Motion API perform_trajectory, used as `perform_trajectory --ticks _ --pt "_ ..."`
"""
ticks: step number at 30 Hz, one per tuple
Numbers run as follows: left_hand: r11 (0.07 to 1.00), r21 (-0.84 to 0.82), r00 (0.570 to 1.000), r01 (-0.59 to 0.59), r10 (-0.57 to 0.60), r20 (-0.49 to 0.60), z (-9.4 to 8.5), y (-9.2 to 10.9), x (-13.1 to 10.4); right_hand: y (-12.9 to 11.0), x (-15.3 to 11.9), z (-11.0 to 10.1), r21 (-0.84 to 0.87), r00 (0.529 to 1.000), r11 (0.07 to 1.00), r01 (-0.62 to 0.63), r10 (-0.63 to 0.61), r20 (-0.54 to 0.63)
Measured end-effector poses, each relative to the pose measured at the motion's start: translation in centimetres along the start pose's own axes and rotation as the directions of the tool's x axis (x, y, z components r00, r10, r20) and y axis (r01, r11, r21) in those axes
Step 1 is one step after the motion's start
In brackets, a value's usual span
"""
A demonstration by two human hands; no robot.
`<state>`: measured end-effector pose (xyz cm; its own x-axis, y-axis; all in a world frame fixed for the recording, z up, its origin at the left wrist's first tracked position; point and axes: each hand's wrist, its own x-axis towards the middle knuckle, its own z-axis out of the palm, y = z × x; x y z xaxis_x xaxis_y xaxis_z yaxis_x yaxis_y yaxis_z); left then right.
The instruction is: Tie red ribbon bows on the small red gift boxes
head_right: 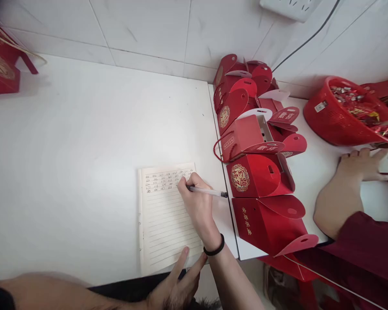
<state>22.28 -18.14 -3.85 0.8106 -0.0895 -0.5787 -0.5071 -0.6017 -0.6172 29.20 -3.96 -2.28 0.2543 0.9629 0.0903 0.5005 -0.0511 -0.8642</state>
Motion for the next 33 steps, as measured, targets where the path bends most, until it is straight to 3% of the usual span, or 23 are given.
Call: perform_trajectory --ticks 2,5,9,13,16,19,22,24,25,27,28,29,30,31,33 --pt "0.979 0.180 0.992 -0.093 0.075 0.103 -0.5 0.7 0.7 0.0 0.0 0.0 0.002 1.000 1.000 0.006 -0.006 0.010" --pt "0.977 0.211 0.996 -0.019 0.001 0.088 -0.6 2.0 1.2 -0.1 -0.1 -0.1 0.002 1.000 1.000 0.002 -0.002 0.006" --pt "0.988 0.087 0.992 0.126 -0.123 -0.036 -0.2 2.2 0.7 -0.2 -0.1 -0.1 0.001 1.000 1.000 0.004 -0.004 -0.031" --pt "0.954 -0.163 0.946 0.251 -0.277 -0.166 0.6 0.7 -0.2 -0.1 0.0 0.0 -0.005 0.999 1.000 0.001 -0.001 -0.033" --pt "0.908 -0.333 0.923 0.253 -0.329 -0.198 1.1 -0.3 -0.5 -0.1 -0.1 -0.1 0.009 1.000 1.000 0.011 -0.011 -0.024" --pt "0.917 -0.333 0.943 0.221 -0.288 -0.167 1.1 -0.6 -0.7 -0.1 -0.1 -0.1 0.000 0.999 1.000 0.009 -0.009 -0.031" --pt "0.968 -0.131 0.963 0.214 -0.232 -0.139 1.1 -0.5 -0.8 0.1 -0.1 -0.1 -0.024 0.999 1.000 -0.007 0.006 -0.051" --pt "0.960 0.215 0.981 0.178 -0.157 -0.113 1.0 -0.4 -0.9 0.2 -0.1 0.0 -0.033 0.998 0.999 -0.012 0.010 -0.060" --pt "0.885 0.444 0.990 0.142 -0.120 -0.078 1.1 -0.4 -1.0 0.2 -0.1 0.0 -0.036 0.998 0.999 -0.013 0.010 -0.061" --pt "0.606 0.794 0.996 0.041 -0.090 0.018 1.1 -0.3 -1.1 0.3 -0.1 0.0 -0.035 0.998 0.999 -0.017 0.015 -0.059" --pt "0.495 0.869 0.995 0.003 -0.090 0.047 1.1 -0.3 -1.1 0.3 -0.1 0.0 -0.028 0.998 0.999 -0.018 0.017 -0.054" --pt "0.463 0.886 0.994 -0.005 -0.093 0.055 1.1 -0.3 -1.2 0.3 -0.1 -0.1 -0.012 0.999 1.000 -0.017 0.016 -0.047" --pt "0.523 0.852 0.995 0.020 -0.091 0.032 1.1 -0.3 -1.2 0.2 -0.1 -0.2 0.016 0.999 1.000 -0.013 0.014 -0.040" --pt "0.656 0.752 0.994 0.073 -0.106 -0.004 1.2 -0.2 -1.1 0.2 -0.1 -0.3 0.057 0.999 0.998 -0.016 0.018 -0.042" --pt "0.920 0.329 0.976 0.214 -0.187 -0.113 1.3 0.2 -0.7 0.1 -0.1 -0.5 0.170 0.996 0.985 -0.034 0.049 -0.081"
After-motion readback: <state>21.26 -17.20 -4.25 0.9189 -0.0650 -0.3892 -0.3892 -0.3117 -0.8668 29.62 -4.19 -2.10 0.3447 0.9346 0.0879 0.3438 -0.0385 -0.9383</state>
